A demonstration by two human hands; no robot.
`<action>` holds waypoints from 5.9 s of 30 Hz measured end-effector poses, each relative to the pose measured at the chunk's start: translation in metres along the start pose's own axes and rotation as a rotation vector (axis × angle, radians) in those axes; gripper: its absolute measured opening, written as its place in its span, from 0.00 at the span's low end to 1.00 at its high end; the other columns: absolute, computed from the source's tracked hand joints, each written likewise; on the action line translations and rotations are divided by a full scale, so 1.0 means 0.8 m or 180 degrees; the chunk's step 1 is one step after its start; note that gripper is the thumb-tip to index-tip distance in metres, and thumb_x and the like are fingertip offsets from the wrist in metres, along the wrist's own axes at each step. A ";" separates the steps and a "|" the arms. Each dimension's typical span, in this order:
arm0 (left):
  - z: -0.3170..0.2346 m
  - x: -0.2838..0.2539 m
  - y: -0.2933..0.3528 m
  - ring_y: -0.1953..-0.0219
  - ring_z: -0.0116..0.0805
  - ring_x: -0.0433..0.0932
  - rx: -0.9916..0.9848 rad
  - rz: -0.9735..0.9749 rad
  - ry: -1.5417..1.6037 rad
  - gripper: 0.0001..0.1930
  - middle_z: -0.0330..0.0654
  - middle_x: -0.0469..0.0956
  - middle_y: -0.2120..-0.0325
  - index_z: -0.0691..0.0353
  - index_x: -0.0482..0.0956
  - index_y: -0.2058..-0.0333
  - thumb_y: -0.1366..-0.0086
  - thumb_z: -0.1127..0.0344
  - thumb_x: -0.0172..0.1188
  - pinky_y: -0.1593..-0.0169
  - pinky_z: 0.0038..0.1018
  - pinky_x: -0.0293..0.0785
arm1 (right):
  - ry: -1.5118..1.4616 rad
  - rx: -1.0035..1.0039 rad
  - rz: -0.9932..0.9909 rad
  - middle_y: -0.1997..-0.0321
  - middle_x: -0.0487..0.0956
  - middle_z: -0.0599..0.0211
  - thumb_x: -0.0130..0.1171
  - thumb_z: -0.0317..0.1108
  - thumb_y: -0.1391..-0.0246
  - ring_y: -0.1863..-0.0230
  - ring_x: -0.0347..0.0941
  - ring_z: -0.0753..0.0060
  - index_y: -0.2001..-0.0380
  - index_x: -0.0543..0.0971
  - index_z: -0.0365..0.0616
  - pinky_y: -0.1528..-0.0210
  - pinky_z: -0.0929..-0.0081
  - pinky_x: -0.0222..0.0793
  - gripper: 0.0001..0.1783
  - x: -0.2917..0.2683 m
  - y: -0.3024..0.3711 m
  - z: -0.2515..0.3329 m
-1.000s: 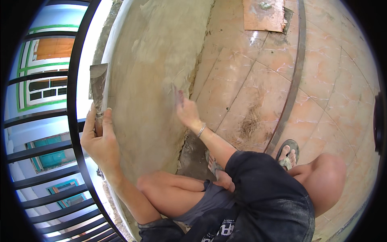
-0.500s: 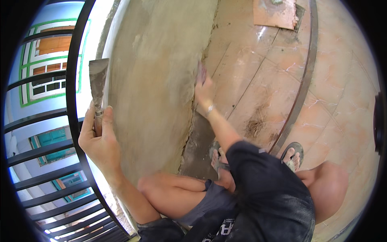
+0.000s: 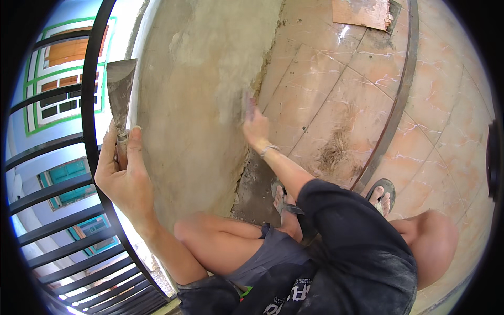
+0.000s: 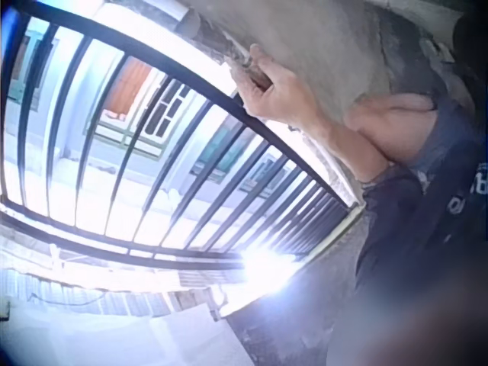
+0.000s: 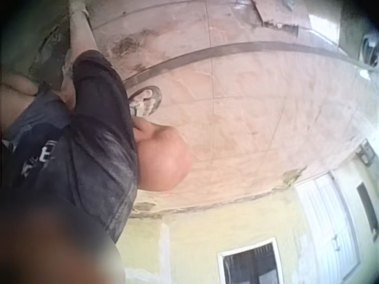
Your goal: The person applies plaster to a low wall using a trowel and a hawk. They repeatedly scoop plaster from the hawk and spread it along the wall surface, smoothing it with the trowel.
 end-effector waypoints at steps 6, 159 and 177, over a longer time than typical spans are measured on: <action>-0.003 0.010 -0.007 0.76 0.16 0.56 0.0040 -0.0013 0.0150 0.24 0.29 0.75 0.73 0.73 0.82 0.44 0.34 0.65 0.74 0.73 0.17 0.50 | -0.0182 -0.0671 0.0735 0.68 0.82 0.37 0.52 0.35 0.32 0.69 0.80 0.33 0.35 0.73 0.39 0.63 0.44 0.76 0.25 0.006 0.088 0.057; 0.055 -0.056 0.015 0.81 0.13 0.58 -0.0011 -0.0357 0.1338 0.17 0.25 0.64 0.83 0.72 0.83 0.48 0.31 0.69 0.69 0.77 0.18 0.51 | -0.1249 -0.2267 0.0117 0.22 0.61 0.45 0.46 0.23 0.29 0.22 0.57 0.43 0.29 0.69 0.41 0.27 0.61 0.66 0.27 0.020 0.093 0.226; 0.056 -0.058 0.013 0.81 0.13 0.58 0.0034 -0.0342 0.1488 0.19 0.25 0.64 0.83 0.77 0.81 0.47 0.32 0.70 0.71 0.77 0.18 0.49 | -0.1049 -0.0950 -0.0451 0.43 0.82 0.47 0.53 0.23 0.35 0.45 0.84 0.55 0.35 0.77 0.50 0.49 0.63 0.79 0.26 -0.072 0.013 0.270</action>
Point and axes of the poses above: each hand's wrist, its own y-axis away from the middle knuckle, its own x-axis out of the palm, z = x × y, the point moved 8 cm from there along -y, towards the middle knuckle
